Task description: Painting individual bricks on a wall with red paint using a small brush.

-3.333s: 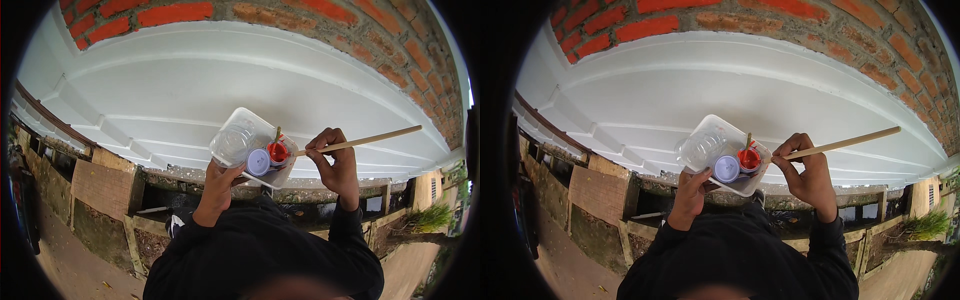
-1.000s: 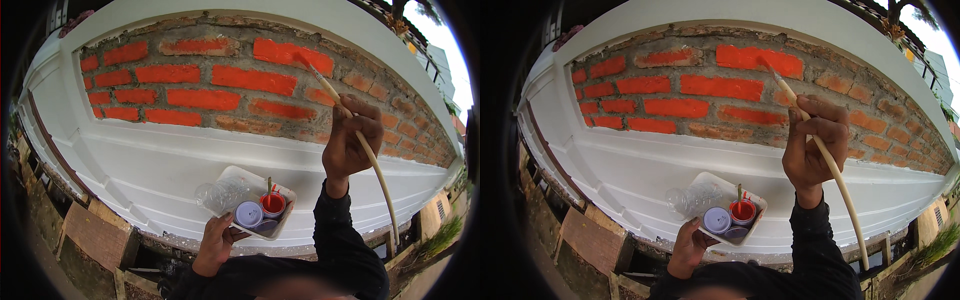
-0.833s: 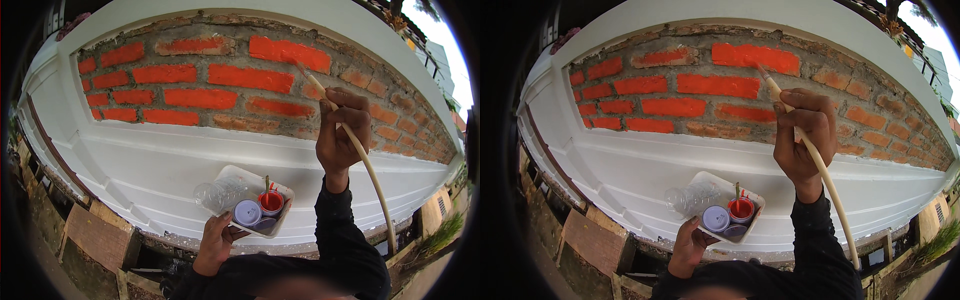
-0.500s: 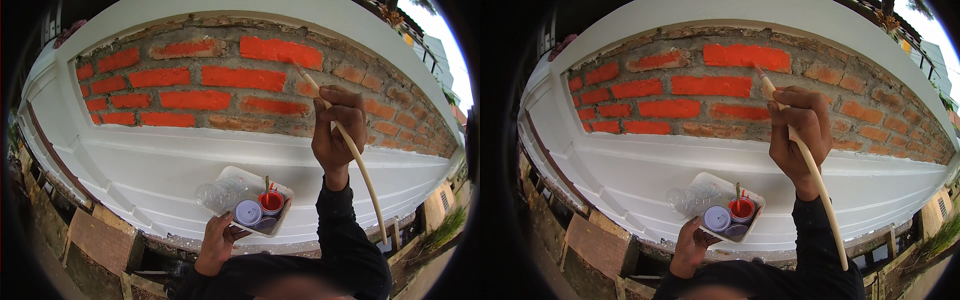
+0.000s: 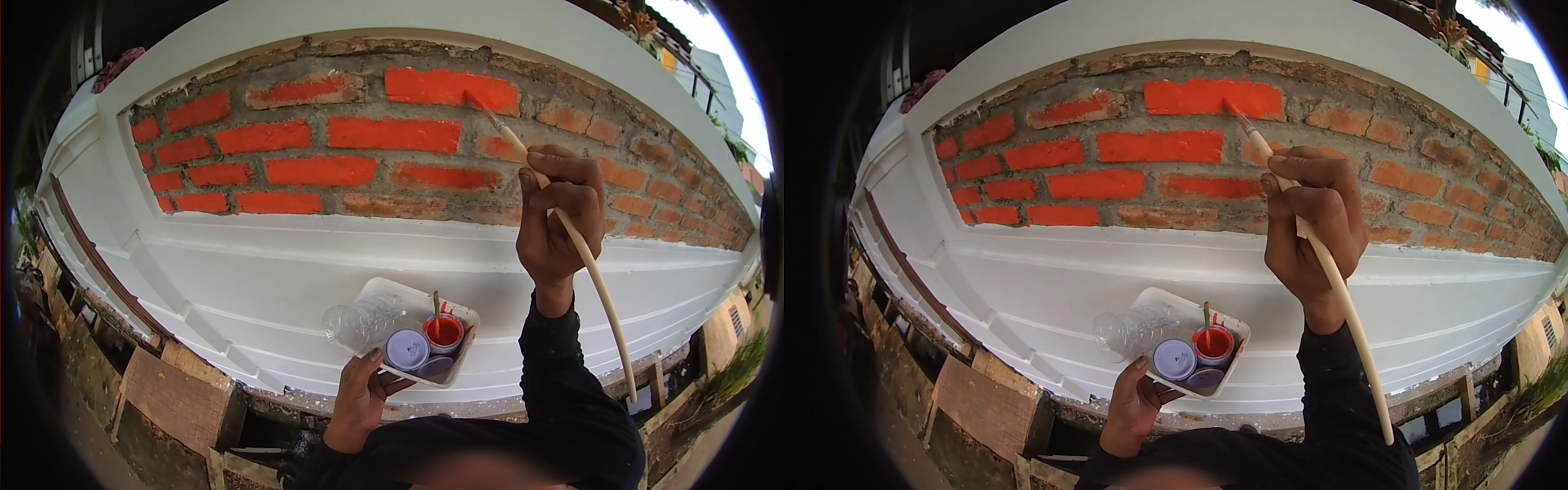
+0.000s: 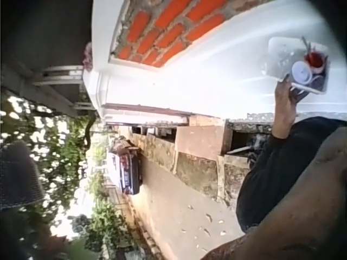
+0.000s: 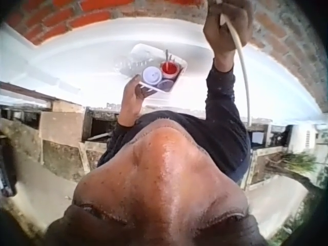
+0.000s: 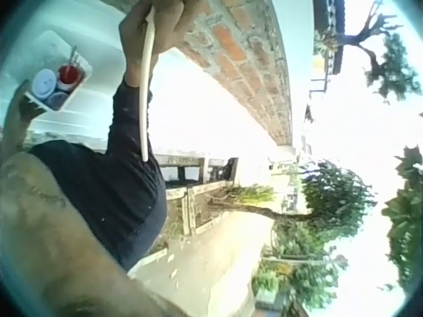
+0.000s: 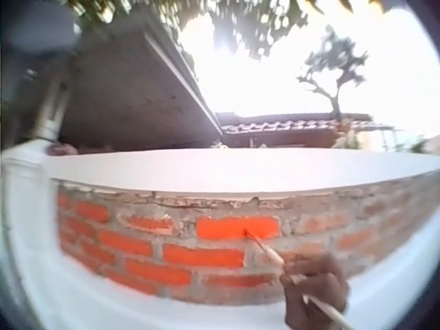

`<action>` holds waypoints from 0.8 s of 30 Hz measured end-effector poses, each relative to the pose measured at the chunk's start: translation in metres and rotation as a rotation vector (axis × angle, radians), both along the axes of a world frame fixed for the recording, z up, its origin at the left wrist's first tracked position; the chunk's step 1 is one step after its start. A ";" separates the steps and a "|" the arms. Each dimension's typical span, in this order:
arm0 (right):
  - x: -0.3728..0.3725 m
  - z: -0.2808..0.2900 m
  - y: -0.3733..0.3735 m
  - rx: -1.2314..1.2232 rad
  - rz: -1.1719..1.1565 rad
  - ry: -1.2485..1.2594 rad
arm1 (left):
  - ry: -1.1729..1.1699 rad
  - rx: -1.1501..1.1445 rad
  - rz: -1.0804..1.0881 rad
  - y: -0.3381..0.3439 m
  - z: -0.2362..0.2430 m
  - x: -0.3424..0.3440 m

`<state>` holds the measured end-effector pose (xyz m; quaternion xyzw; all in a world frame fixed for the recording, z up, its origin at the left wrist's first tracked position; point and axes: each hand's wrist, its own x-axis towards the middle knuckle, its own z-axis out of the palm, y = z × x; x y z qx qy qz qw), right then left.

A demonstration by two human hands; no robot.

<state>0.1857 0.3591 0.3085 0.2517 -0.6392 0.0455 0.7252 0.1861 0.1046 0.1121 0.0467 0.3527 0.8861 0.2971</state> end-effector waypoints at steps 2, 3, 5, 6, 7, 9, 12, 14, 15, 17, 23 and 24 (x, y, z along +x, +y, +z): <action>-0.005 0.002 -0.006 0.041 0.086 0.000 | 0.002 -0.006 -0.006 0.001 0.001 0.000; -0.006 0.002 -0.013 0.023 0.126 -0.048 | 0.000 -0.003 0.001 0.002 0.002 0.000; -0.010 0.006 -0.014 0.094 0.043 -0.085 | 0.004 -0.003 0.007 0.003 0.003 0.000; -0.014 0.004 -0.010 0.059 0.043 -0.078 | 0.008 -0.003 -0.005 0.002 0.002 -0.001; -0.009 0.003 -0.008 0.034 0.020 -0.079 | 0.013 -0.002 -0.017 0.001 0.002 -0.001; -0.005 0.000 0.004 -0.024 0.054 -0.013 | 0.017 -0.009 -0.011 0.002 0.001 0.001; -0.002 -0.002 0.002 -0.047 0.121 0.008 | 0.013 -0.022 -0.008 0.004 0.001 -0.001; 0.001 0.001 -0.007 0.041 0.088 -0.024 | 0.009 -0.029 -0.007 0.004 0.001 -0.001; -0.006 0.001 -0.011 0.036 0.133 -0.034 | 0.015 -0.026 -0.010 0.005 0.001 -0.001; -0.007 0.005 -0.013 0.078 0.057 -0.086 | 0.024 -0.026 -0.013 0.005 0.002 -0.001; 0.007 -0.004 0.014 -0.069 0.041 0.016 | 0.024 -0.031 -0.011 0.006 0.000 -0.002; 0.007 -0.004 0.012 -0.071 0.038 0.015 | 0.025 -0.033 -0.011 0.007 0.000 -0.003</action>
